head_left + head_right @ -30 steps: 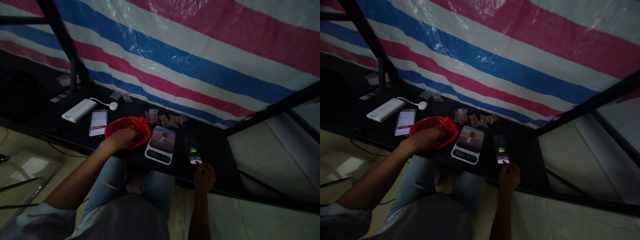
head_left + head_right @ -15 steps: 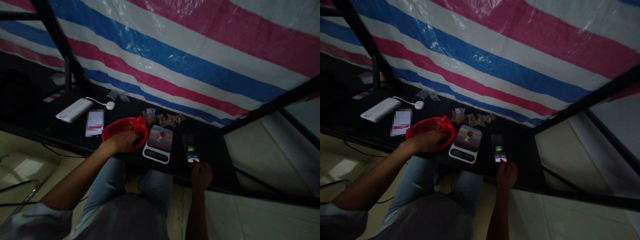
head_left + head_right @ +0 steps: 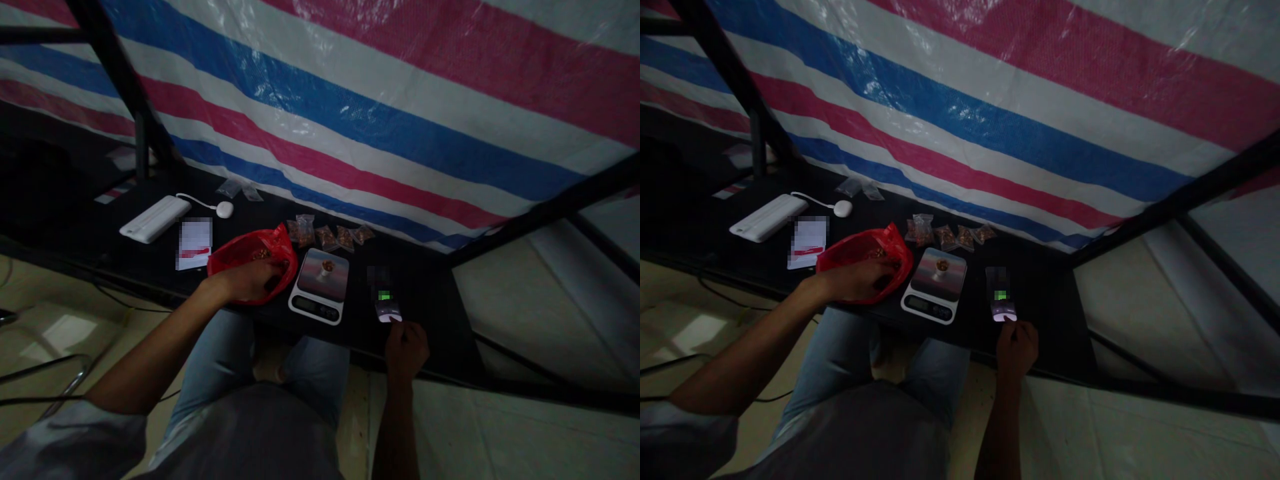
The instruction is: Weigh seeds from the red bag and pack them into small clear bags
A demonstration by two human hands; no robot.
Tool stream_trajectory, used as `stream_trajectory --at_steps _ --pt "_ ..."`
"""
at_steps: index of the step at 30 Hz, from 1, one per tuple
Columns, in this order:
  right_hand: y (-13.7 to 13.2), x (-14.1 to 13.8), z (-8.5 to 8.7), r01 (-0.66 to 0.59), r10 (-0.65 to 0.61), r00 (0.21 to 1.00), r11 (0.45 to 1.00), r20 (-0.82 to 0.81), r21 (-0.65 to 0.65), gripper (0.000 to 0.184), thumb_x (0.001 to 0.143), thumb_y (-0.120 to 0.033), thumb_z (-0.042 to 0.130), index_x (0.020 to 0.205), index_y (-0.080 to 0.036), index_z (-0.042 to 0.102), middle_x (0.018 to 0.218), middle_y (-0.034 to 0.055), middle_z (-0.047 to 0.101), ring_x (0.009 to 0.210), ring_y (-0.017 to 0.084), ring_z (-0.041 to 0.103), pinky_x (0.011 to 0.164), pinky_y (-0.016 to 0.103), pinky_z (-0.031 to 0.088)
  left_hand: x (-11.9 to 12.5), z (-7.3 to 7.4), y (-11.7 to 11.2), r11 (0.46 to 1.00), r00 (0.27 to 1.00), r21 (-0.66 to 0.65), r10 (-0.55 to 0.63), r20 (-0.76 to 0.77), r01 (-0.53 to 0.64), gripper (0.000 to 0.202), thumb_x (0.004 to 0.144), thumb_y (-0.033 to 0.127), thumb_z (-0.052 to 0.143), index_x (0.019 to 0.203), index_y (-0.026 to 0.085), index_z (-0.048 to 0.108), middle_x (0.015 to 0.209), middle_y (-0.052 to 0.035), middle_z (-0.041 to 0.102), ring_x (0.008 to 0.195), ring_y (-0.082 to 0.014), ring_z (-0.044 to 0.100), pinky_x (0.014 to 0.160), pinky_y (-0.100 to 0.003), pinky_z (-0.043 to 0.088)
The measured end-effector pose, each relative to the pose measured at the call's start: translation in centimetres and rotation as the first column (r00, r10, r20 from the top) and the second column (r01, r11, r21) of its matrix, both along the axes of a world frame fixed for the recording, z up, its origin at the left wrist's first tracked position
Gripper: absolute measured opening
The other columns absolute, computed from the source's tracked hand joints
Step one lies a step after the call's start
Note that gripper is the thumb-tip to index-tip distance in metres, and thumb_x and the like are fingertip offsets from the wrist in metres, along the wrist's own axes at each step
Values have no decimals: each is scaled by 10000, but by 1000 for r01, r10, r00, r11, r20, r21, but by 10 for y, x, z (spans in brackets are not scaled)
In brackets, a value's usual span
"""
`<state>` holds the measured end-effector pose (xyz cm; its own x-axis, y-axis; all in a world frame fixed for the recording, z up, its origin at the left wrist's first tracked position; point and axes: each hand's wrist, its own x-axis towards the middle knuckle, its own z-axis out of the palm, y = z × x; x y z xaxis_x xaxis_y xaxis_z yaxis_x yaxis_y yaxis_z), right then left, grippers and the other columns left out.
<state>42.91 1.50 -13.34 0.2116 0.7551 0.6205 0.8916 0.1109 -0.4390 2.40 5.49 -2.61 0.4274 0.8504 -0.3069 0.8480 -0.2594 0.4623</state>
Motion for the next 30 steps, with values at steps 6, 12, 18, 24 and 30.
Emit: stream_trajectory --at_steps 6,12,18,24,30 --pt "-1 1 1 1 -2 1000 999 -21 -47 499 992 -448 451 852 -139 817 784 127 691 789 248 617 764 377 472 -3 -9 6 999 1000 -32 -27 7 28 311 900 145 564 1137 161 764 1165 -114 777 1049 -273 722 944 -353 519" --pt "10 -3 16 49 -50 999 975 0 -216 628 934 -633 524 1128 -72 729 1077 234 714 1039 343 638 953 474 472 -5 -3 8 999 998 8 -54 13 54 300 889 117 563 1080 169 789 1130 -100 794 1002 -257 737 926 -338 525" --pt "48 -12 26 131 -82 989 872 125 -472 813 773 -647 734 1286 -24 637 1235 298 667 1171 414 604 1005 496 440 -8 4 12 998 1000 50 -24 20 23 291 907 139 579 1097 170 798 1131 -105 798 990 -263 746 891 -326 538" --pt "62 -16 26 120 -84 992 870 95 -479 631 773 -536 754 1203 -80 684 1162 245 700 1091 366 635 935 438 475 -8 11 11 990 995 141 -35 91 22 266 908 132 621 1083 199 810 1129 -84 803 989 -247 752 898 -314 535" --pt "65 -11 24 93 -69 995 853 66 -513 654 743 -563 761 1192 -93 688 1163 241 701 1068 370 640 920 450 491 32 36 25 949 946 299 -182 269 98 224 938 121 630 1070 179 801 1086 -75 791 986 -193 736 897 -259 518"
